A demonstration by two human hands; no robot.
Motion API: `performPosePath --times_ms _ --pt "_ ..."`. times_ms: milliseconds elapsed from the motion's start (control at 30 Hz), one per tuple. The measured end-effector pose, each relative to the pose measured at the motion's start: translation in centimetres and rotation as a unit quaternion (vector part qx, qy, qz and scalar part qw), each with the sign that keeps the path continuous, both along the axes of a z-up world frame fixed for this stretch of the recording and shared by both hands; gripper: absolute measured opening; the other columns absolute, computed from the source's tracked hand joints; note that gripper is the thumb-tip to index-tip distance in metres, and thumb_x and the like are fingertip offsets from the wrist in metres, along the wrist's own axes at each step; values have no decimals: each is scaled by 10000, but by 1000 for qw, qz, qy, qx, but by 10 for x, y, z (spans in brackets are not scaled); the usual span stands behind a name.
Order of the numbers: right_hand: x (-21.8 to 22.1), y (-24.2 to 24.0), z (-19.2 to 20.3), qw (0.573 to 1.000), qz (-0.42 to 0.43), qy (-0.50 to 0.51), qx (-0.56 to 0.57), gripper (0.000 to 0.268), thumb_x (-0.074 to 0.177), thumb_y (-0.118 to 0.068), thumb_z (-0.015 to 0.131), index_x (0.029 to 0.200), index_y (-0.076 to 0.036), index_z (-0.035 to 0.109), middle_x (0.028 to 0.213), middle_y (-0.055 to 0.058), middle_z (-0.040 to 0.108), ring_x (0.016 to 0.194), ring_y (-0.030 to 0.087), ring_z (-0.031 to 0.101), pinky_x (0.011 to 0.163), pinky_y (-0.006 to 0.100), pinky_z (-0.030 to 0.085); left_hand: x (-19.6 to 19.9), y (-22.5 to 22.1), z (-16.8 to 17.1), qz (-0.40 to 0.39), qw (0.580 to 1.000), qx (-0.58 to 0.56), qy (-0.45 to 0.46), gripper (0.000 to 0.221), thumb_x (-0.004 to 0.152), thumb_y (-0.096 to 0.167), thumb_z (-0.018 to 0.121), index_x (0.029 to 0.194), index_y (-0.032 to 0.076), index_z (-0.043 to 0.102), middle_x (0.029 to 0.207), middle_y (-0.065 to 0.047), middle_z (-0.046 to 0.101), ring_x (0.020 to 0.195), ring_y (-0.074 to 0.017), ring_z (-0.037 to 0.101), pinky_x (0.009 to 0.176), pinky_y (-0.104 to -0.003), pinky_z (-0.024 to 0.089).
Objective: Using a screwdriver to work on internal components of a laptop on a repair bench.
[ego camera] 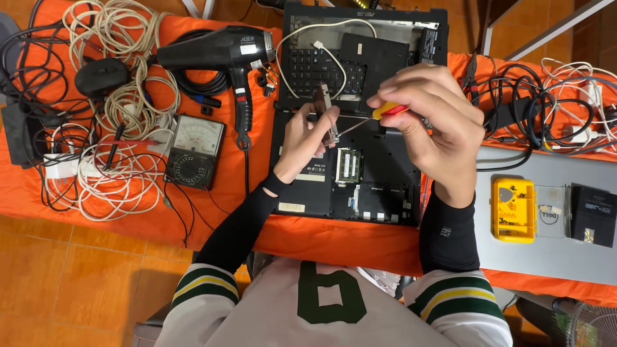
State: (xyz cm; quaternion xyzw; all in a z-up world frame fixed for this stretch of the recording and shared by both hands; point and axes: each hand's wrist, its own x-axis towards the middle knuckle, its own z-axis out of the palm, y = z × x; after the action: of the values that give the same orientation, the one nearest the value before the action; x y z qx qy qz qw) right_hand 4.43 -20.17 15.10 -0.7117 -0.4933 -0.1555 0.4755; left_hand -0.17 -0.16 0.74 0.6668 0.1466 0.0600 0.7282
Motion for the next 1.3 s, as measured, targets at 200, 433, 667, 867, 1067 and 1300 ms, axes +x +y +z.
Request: performPosePath --times_ms 200,433,667,867,1067,1300 --pt "-2 0 8 1000 -20 -1 -3 173 1019 -103 779 1167 -25 734 1010 46 769 1082 197 660 1005 328 538 -1 -1 1 -5 1000 -27 -4 648 858 577 697 1096 -20 607 615 -53 650 450 -61 592 382 -188 437" --pt "-3 2 8 1000 6 10 -11 186 971 -133 772 1124 -43 717 1061 35 759 1101 224 648 1009 359 531 0 -1 0 3 1000 -7 5 633 857 578 694 1061 -16 607 595 -55 649 433 -69 588 375 -187 437" --pt "0 -1 3 1000 -5 -23 -14 243 998 -162 794 1211 -65 731 1026 10 771 1006 194 621 1073 372 516 0 -2 0 7 1000 -28 4 635 852 577 705 1069 -10 597 619 -43 646 477 -74 631 379 -182 439" --pt "1 -2 -1 999 -13 -25 -14 258 953 -161 804 1186 -74 738 1049 8 775 975 187 612 1036 371 521 -3 -2 5 0 1000 -23 2 661 848 603 696 1089 -4 596 622 -39 638 496 -69 652 387 -174 443" --pt "-2 1 5 1000 4 5 -11 279 1021 -94 765 1277 -35 671 1046 86 754 1117 254 650 1032 380 537 0 -2 -3 4 999 -31 -10 664 855 595 703 1112 -8 598 618 -49 648 485 -70 635 397 -174 441" --pt "-3 3 0 958 32 221 178 319 1054 -85 566 1349 -66 445 1045 52 625 1006 186 706 1116 371 584 2 3 -14 11 997 -27 -75 574 954 467 666 1237 -21 561 749 -65 743 527 -73 646 466 -189 523"
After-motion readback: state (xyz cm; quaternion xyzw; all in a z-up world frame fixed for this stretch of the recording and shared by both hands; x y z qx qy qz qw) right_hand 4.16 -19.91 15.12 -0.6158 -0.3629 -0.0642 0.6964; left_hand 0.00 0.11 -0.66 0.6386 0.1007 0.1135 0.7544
